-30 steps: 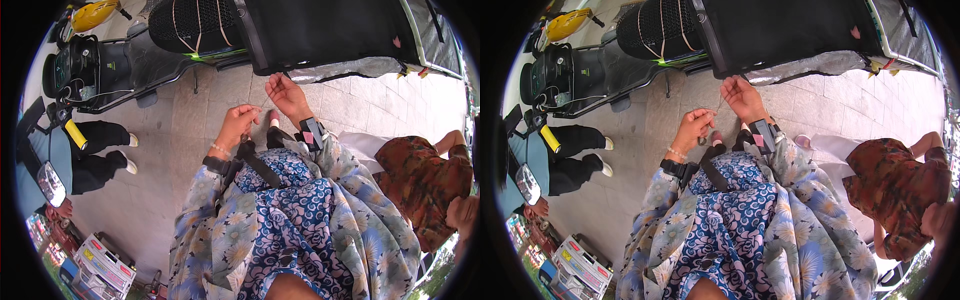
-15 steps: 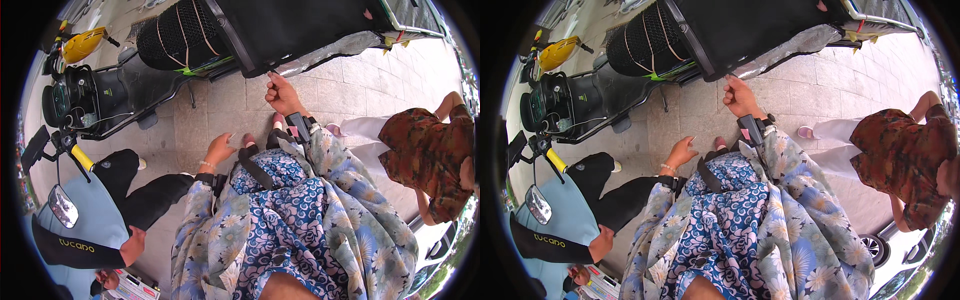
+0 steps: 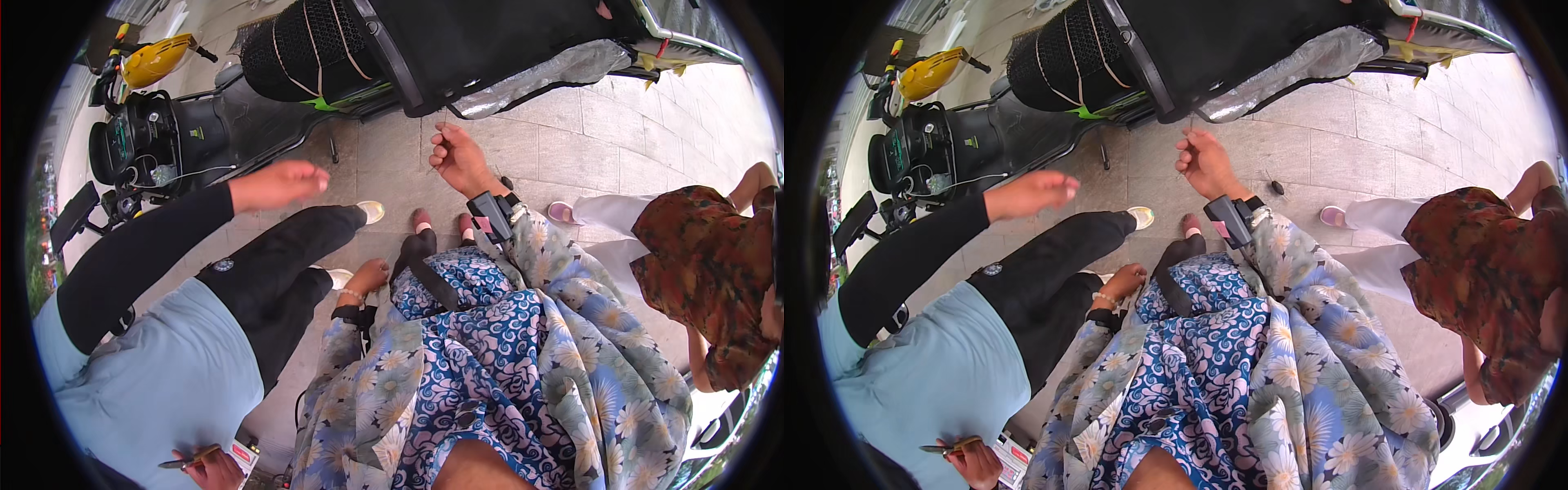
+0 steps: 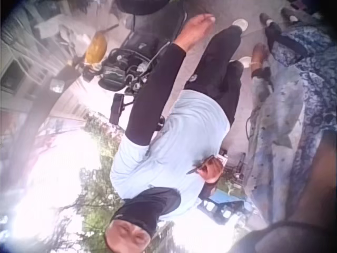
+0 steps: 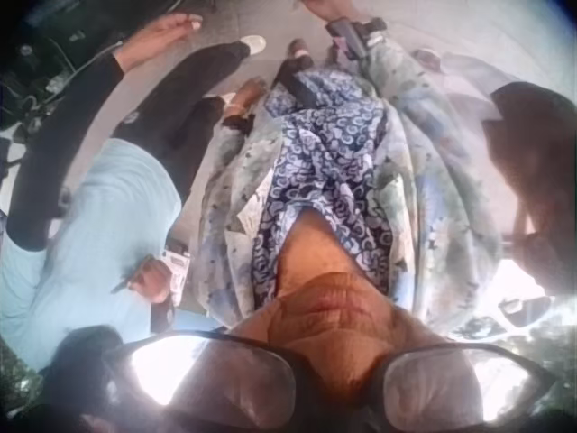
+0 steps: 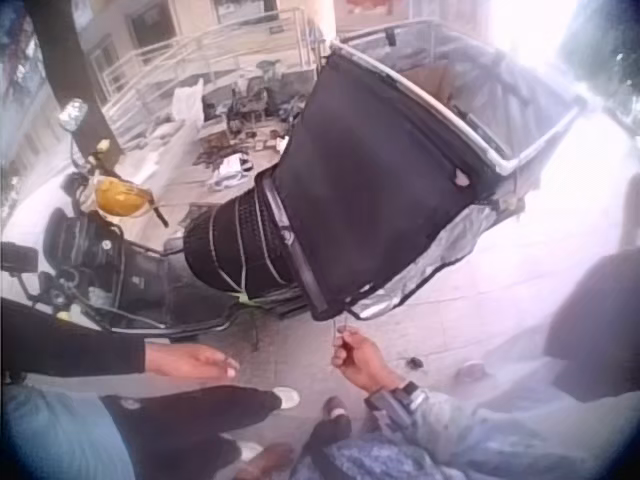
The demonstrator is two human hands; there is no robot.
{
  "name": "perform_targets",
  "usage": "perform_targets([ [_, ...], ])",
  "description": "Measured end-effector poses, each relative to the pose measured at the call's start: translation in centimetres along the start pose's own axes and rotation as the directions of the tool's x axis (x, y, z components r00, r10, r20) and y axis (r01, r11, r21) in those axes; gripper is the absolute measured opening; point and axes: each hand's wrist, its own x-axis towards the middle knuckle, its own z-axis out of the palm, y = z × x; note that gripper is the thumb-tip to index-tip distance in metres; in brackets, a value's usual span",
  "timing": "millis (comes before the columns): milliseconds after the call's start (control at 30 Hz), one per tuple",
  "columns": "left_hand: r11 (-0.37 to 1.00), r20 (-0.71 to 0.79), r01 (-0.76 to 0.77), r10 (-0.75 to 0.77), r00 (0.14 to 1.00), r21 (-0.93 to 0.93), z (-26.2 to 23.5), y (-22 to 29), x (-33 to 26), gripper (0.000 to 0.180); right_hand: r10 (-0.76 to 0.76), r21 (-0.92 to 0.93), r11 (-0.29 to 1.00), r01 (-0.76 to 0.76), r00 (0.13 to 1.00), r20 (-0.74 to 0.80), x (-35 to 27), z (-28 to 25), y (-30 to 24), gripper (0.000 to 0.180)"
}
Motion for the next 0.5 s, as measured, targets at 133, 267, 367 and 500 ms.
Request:
perform_targets([
  [133, 0.972, 0.074, 0.006, 0.012, 0.997, -0.234, -2.6, 9.5, -0.3, 0.037, 0.010, 0.020, 1.000, -0.010, 1.000, -0.001, -0.5, 0.3, 0.1, 0.013],
  [267, 0.889, 0.122, 0.046, 0.011, 0.992, -0.455, -0.7, 11.8, 2.2, 0.039, 0.072, -0.018, 0.997, -0.070, 0.990, 0.122, -0.7, 1.6, 1.5, 0.010],
  [367, 0.922, 0.109, -0.058, 0.107, 0.988, -0.383, 2.4, 15.1, 6.6, 0.038, 0.044, -0.044, 0.998, -0.040, 0.995, 0.092, -0.3, 0.4, 0.1, 0.008],
  [500, 0.954, -0.002, -0.175, 0.181, 0.983, 0.242, 7.8, 15.9, 3.3, 0.034, 0.011, -0.020, 1.000, -0.011, 1.000, -0.002, 0.4, -1.5, -1.9, 0.009],
])
